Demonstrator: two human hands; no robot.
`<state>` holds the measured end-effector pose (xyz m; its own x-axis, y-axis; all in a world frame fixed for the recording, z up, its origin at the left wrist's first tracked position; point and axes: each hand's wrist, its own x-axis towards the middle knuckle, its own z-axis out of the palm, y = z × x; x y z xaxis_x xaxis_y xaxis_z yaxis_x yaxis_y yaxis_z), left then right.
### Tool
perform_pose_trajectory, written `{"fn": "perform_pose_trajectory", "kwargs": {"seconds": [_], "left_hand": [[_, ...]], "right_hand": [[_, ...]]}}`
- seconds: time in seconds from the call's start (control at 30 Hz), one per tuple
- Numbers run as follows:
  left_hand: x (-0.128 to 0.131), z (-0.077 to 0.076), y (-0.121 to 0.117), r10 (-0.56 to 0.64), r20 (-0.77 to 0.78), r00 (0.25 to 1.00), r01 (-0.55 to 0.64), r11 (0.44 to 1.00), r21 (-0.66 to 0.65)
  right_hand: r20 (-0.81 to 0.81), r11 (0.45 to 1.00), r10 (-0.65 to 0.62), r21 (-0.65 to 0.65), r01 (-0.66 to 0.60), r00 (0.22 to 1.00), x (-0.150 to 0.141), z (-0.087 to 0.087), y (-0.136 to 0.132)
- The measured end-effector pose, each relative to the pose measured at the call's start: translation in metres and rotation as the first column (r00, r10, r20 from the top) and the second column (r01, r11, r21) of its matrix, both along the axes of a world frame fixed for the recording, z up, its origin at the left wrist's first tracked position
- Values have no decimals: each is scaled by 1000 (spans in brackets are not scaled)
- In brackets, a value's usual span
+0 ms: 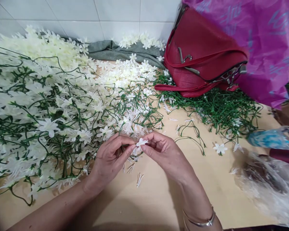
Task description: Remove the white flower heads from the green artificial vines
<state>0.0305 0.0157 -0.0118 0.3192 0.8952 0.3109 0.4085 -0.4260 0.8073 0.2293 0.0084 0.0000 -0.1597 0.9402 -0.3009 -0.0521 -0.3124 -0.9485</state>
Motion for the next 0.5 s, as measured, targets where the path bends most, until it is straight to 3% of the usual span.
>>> {"fn": "perform_pose_trajectory", "kwargs": {"seconds": [0.13,0.5], "left_hand": [[1,2,-2,11,17,1000,-11,1000,-12],[0,-2,0,-12,14,1000,13,1000,-13]], "right_hand": [[-12,999,32,-19,-32,999,3,4,-2],[-4,998,-66,-23,65,998,-4,2,1]]}}
